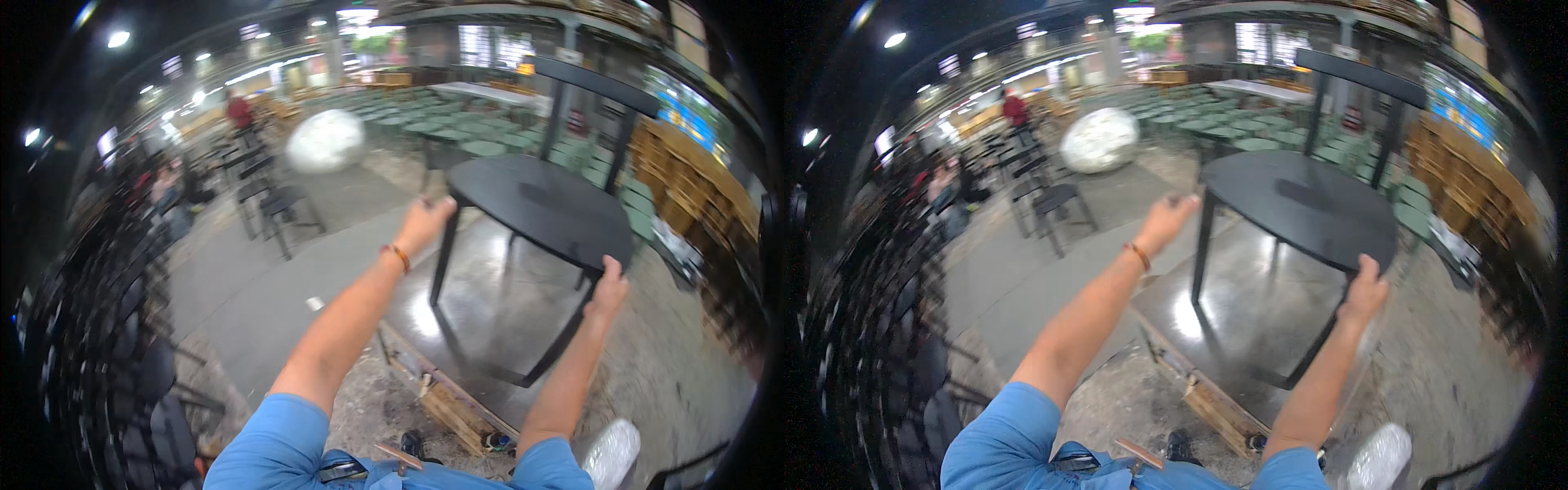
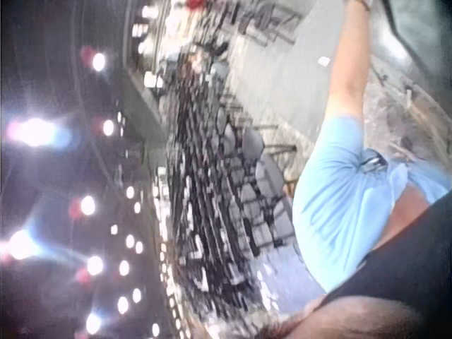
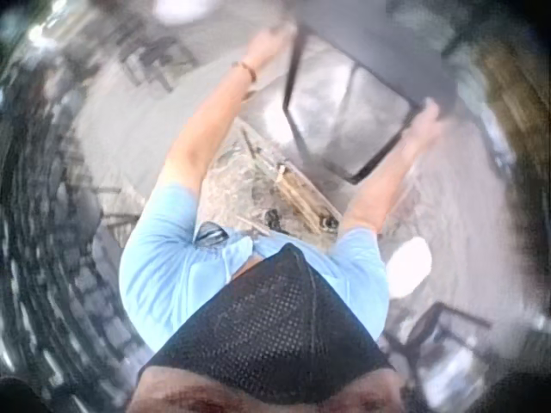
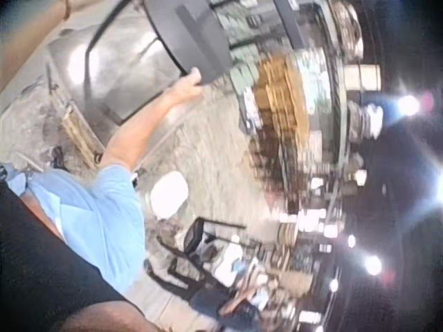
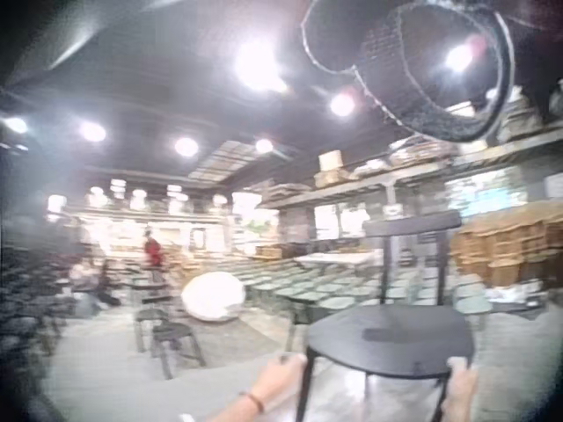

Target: The person repeatedly picks up black chairs, places them upside down on a metal workbench, and applies a white substance from a bottle to the chair legs. After application, the person sets the chairs upright on the floor and repeats the process with additional chairs.

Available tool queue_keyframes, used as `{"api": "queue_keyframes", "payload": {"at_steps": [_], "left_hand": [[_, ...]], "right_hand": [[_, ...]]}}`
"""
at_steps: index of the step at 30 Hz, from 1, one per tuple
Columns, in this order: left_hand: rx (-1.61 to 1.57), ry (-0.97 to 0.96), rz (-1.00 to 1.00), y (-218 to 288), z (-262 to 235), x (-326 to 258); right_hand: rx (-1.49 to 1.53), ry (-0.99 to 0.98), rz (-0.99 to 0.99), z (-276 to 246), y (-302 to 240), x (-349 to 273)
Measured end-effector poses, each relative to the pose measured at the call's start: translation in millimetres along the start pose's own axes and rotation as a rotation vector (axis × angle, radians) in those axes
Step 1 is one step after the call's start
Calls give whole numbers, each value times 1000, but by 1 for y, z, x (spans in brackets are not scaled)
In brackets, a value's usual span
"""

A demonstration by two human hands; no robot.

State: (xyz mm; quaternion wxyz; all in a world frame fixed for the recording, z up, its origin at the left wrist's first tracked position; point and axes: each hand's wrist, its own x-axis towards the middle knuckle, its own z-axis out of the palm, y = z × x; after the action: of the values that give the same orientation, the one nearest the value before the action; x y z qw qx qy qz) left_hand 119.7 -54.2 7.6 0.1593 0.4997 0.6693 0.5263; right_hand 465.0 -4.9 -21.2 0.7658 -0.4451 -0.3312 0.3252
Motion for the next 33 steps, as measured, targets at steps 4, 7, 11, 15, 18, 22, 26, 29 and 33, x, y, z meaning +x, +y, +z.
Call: {"api": "queue_keyframes", "payload": {"at_steps": [4, 7, 11, 15, 18, 22, 26, 29, 33], "left_hand": [[-374, -185, -305, -4, 42, 106], [-876, -451, -278, -24, 44, 144], [-1097, -461, -249, -27, 63, 125], [-1162, -434, -177, -43, 27, 96], [-1175, -399, -83, -54, -2, 43], [-1242, -344, 33, -61, -46, -51], [-943, -210, 18, -85, -66, -140], [-816, -351, 3, -89, -80, -201], [-362, -636, 173, -148, -99, -188]], "right_hand": [[131, 14, -30, 6, 11, 1], [152, 15, -41, 15, 11, -1], [169, -27, -67, 0, 2, -6], [207, -102, -127, -6, -16, -50], [-54, -69, -101, -39, -31, -100], [-811, 261, -272, -63, -100, -143], [-181, -238, -315, 66, -243, -169], [51, -292, -314, 134, -326, -201], [285, 46, -209, 146, -387, -262]]}}
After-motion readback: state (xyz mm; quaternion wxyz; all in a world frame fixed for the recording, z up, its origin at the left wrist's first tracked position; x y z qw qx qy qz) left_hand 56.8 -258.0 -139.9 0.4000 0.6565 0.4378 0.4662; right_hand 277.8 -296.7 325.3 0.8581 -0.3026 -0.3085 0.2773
